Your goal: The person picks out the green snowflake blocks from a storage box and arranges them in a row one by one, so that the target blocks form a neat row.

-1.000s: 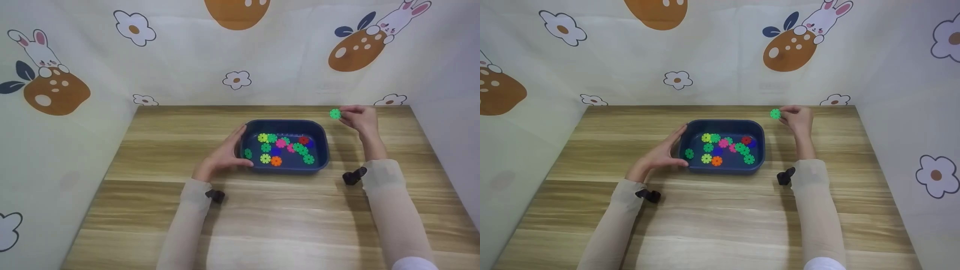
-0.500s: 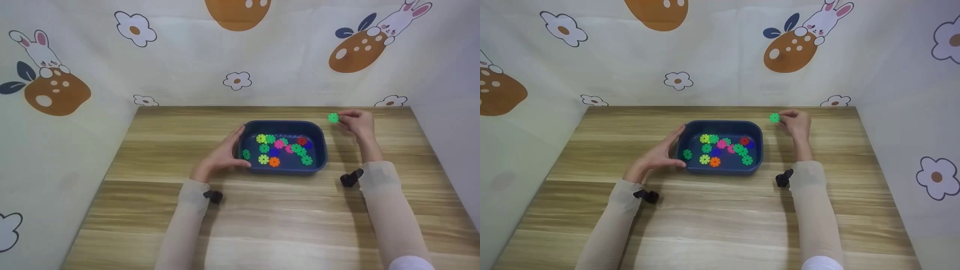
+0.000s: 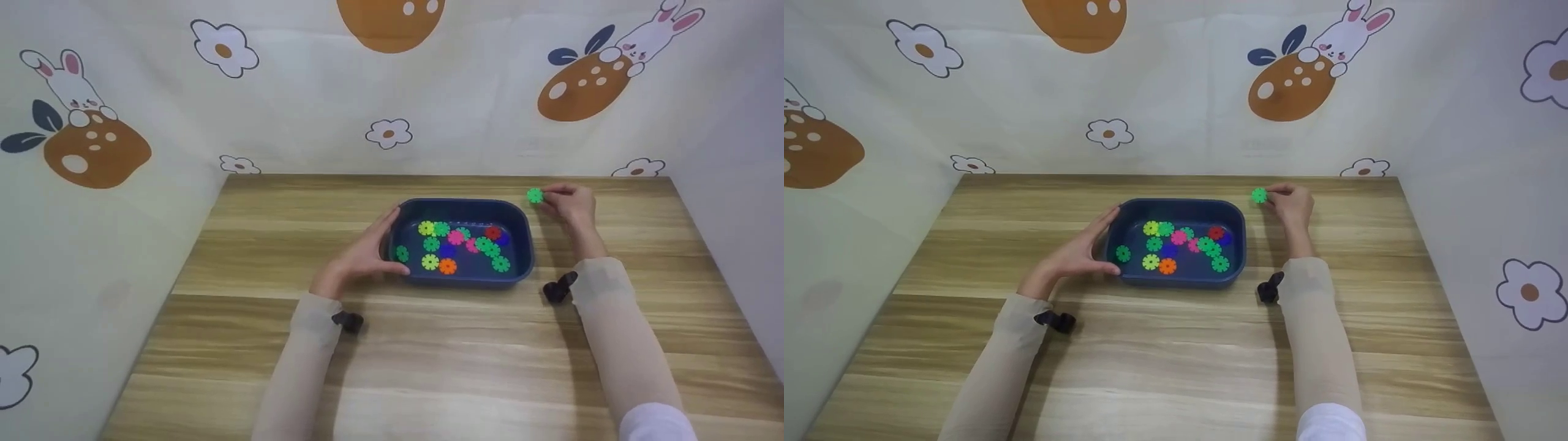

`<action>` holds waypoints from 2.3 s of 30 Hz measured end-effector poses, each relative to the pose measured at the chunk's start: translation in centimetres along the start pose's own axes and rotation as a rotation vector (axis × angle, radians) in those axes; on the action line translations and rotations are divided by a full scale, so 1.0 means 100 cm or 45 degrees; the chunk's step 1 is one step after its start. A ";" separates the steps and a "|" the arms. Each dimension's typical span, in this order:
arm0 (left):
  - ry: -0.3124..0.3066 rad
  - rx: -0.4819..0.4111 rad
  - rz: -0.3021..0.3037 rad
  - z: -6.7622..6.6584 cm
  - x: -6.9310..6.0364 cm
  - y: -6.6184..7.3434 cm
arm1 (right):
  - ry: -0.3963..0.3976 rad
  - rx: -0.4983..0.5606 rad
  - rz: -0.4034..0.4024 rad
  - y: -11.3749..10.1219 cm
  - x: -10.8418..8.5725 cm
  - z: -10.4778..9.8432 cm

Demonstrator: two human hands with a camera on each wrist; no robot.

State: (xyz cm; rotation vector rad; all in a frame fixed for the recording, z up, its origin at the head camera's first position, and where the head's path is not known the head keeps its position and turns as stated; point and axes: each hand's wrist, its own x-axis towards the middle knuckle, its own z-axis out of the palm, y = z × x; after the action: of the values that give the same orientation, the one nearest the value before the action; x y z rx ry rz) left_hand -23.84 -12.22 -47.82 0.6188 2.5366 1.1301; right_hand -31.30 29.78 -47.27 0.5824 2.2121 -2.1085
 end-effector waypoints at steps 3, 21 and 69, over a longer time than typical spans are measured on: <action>-0.002 -0.001 -0.005 0.001 0.000 0.000 | 0.006 0.018 0.018 0.004 0.004 0.002; 0.004 0.010 0.010 0.001 0.001 0.000 | 0.068 -0.141 0.038 0.006 0.018 0.005; -0.002 0.004 -0.014 0.001 0.000 -0.001 | -0.116 -0.278 -0.011 -0.001 0.004 0.006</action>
State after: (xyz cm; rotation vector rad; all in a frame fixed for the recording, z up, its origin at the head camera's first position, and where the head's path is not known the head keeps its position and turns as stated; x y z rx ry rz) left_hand -23.82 -12.16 -47.95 0.6057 2.5377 1.1221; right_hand -31.82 29.28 -47.29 0.4537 2.3537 -1.8226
